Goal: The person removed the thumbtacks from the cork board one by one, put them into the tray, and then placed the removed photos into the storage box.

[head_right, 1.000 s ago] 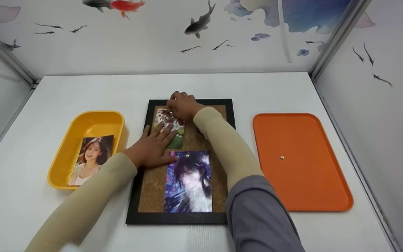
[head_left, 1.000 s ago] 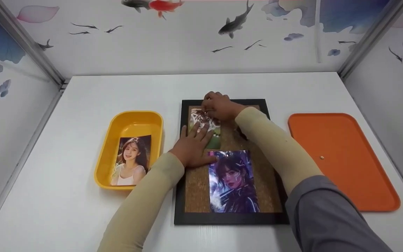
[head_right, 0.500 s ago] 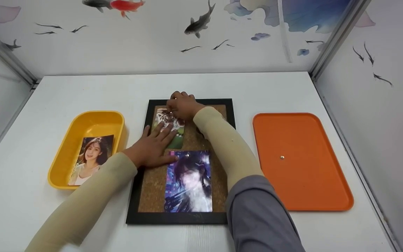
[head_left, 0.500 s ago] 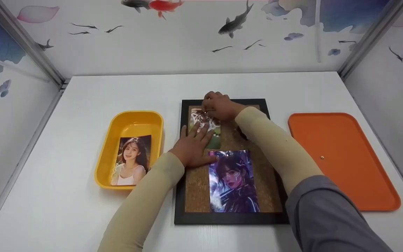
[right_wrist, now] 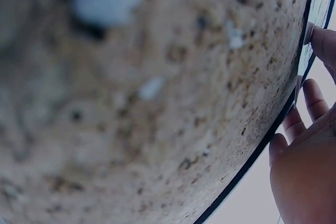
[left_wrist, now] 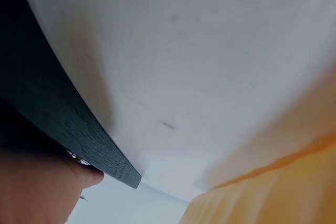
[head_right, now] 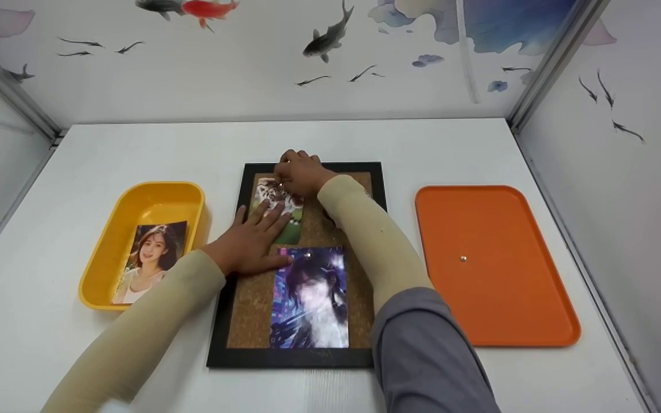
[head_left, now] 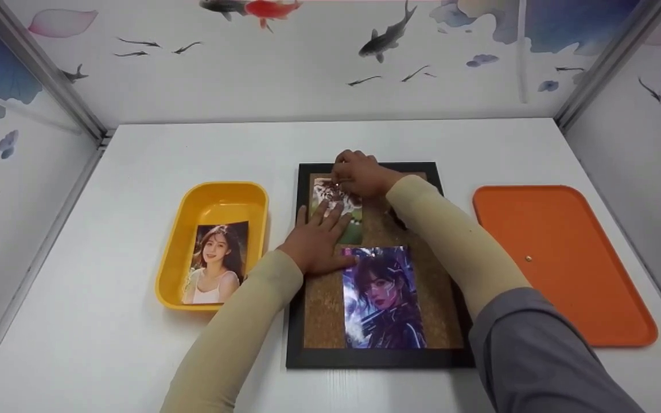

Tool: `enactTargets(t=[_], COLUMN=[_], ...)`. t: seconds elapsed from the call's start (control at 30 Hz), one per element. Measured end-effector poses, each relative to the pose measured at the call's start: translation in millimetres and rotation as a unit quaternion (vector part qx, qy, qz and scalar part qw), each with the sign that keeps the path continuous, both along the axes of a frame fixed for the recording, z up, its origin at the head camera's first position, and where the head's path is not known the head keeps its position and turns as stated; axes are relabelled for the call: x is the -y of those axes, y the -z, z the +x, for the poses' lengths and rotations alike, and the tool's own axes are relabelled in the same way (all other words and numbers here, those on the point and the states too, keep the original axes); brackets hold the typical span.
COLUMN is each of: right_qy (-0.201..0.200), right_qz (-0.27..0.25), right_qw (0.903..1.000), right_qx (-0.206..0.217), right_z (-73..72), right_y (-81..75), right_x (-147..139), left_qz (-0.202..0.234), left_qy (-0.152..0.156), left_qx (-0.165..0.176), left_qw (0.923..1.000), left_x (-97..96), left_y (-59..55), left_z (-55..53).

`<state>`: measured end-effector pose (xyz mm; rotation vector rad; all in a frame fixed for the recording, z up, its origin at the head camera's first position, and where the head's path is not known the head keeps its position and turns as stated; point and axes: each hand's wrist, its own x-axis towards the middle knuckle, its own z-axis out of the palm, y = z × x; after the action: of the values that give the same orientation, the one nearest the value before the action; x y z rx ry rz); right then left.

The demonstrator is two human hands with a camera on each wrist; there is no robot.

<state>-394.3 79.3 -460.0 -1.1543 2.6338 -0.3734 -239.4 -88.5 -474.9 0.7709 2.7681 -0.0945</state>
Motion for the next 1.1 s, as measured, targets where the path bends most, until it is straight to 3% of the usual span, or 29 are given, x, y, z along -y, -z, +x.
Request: enactTargets(t=[0.73, 1.1], right_qy=[0.001, -0.006], right_qz=[-0.001, -0.014], right_qw=[1.0000, 0.9998], right_qx=[0.006, 0.011], right_z=[-1.0, -0.5], right_y=[0.3, 0.6], right_x=[-0.9, -0.7], left_qz=[-0.016, -0.002], left_qy=[-0.004, 0.004], left_qx=[0.008, -0.011], left_qw=[0.9998, 0.9999], left_x=[-1.0, 0.6], left_y=[0.4, -2.3], left_z=[-1.8, 2.1])
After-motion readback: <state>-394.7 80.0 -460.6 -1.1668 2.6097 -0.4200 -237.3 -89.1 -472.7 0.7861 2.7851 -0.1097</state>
